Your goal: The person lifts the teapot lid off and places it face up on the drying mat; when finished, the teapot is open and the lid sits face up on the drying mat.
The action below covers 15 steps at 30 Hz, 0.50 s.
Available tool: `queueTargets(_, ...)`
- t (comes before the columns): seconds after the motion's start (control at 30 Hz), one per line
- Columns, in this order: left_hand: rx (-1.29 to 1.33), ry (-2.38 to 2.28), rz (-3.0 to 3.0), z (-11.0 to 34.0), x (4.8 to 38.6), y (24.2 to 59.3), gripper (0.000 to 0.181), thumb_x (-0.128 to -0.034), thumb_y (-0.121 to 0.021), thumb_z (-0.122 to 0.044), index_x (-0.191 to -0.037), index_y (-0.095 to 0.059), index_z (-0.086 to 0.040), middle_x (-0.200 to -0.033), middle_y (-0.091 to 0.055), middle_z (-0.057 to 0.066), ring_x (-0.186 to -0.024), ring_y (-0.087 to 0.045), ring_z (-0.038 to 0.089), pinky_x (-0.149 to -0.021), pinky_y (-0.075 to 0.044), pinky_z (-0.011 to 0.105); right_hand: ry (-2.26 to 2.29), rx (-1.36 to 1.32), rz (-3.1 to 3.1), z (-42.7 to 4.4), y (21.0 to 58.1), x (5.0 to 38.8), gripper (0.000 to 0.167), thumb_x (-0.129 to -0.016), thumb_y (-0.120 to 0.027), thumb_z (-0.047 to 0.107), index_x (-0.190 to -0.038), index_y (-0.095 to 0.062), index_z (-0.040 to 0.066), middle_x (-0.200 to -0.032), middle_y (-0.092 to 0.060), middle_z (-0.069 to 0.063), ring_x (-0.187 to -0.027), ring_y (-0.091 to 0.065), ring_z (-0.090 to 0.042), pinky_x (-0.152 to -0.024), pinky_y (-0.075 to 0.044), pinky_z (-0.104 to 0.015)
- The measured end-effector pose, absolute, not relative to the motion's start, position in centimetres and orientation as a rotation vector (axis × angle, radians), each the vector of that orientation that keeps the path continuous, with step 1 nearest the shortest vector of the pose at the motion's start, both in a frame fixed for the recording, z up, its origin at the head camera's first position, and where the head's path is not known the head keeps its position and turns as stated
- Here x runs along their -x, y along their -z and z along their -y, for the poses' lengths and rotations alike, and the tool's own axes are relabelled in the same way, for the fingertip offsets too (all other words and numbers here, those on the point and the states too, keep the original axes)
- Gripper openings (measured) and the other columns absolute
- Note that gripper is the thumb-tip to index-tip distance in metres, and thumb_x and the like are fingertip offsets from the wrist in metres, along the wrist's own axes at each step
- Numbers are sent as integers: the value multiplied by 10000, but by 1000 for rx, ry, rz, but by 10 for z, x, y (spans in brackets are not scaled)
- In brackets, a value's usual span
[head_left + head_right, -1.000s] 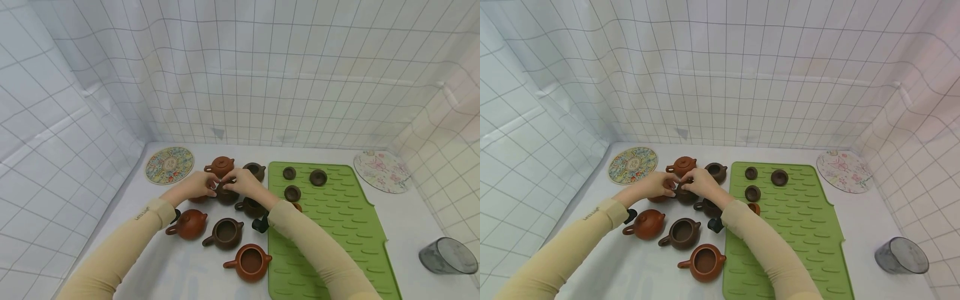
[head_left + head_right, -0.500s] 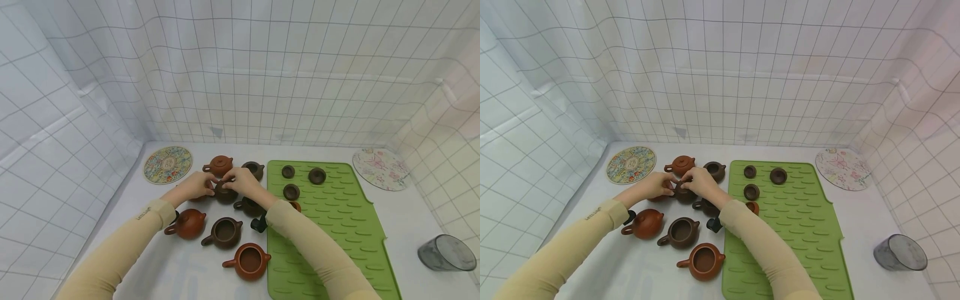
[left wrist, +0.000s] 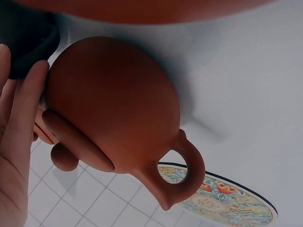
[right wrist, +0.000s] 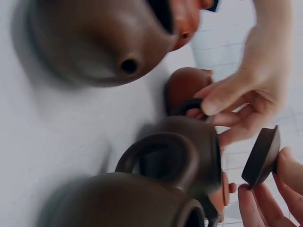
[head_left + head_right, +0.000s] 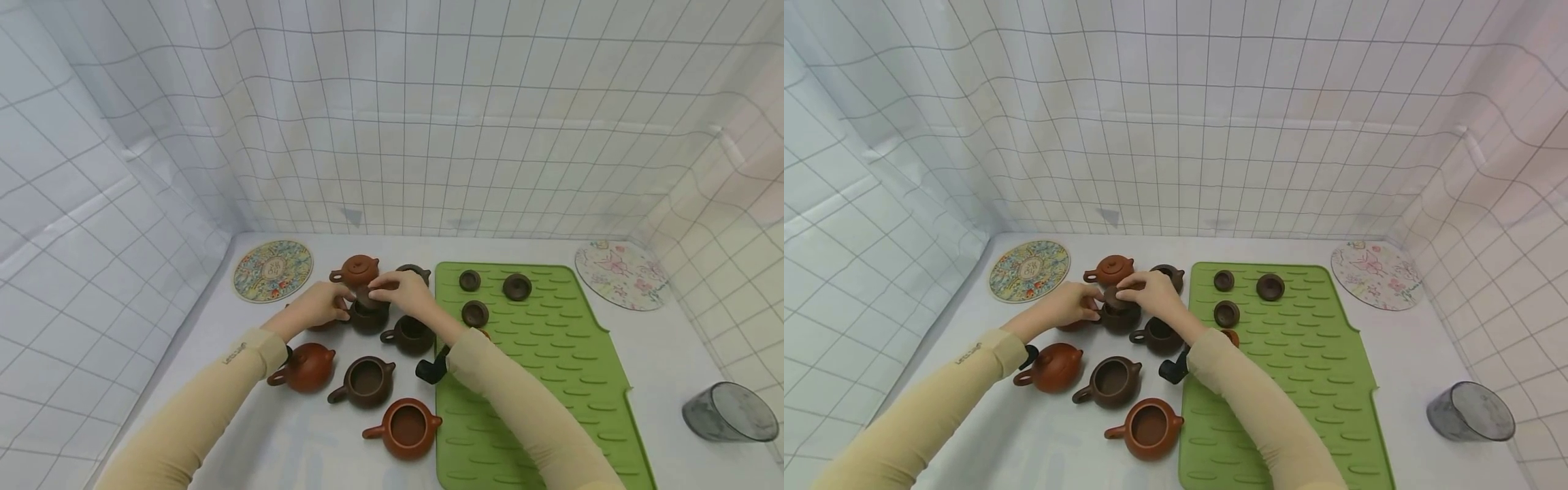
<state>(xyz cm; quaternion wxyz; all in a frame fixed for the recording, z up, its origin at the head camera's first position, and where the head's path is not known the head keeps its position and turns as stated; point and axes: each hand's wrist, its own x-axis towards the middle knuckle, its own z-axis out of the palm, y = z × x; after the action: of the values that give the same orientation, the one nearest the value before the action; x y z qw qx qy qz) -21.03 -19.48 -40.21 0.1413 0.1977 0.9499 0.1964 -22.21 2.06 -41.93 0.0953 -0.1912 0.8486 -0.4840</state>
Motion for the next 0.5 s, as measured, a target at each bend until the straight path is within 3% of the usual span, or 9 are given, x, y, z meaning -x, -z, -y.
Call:
queueTargets(0.17, -545, -570, -2742, 194, 210, 402, 333, -835, -776, -83, -1145, -696, 7, -864, -737, 77, -788, -679, 168, -754, -559, 342, 1718, 359, -2161, -38, 417, 222, 283, -935, -691, 225, -1182, -713, 89, -1203, -683, -95, -1059, -657, -175, -923, -539, -346)
queueTargets(0.33, -543, -591, -2750, 194, 211, 402, 329, -827, -780, -73, -1132, -697, 18, -856, -731, 83, -791, -676, 177, -767, -558, 351, 1960, 225, -1762, -57, 416, 218, 355, -1016, -535, 108, -1323, -549, -70, -1339, -567, -197, -1096, -634, -148, -1069, -469, -377)
queueTargets(0.5, -571, -604, -2757, 195, 212, 403, 319, -819, -785, -67, -1112, -702, 26, -848, -732, 87, -790, -681, 181, -765, -559, 351, 2101, 121, -1524, -76, 417, 212, 354, -1046, -442, 65, -1359, -465, -98, -1318, -546, -182, -1059, -642, -126, -1047, -484, -336)
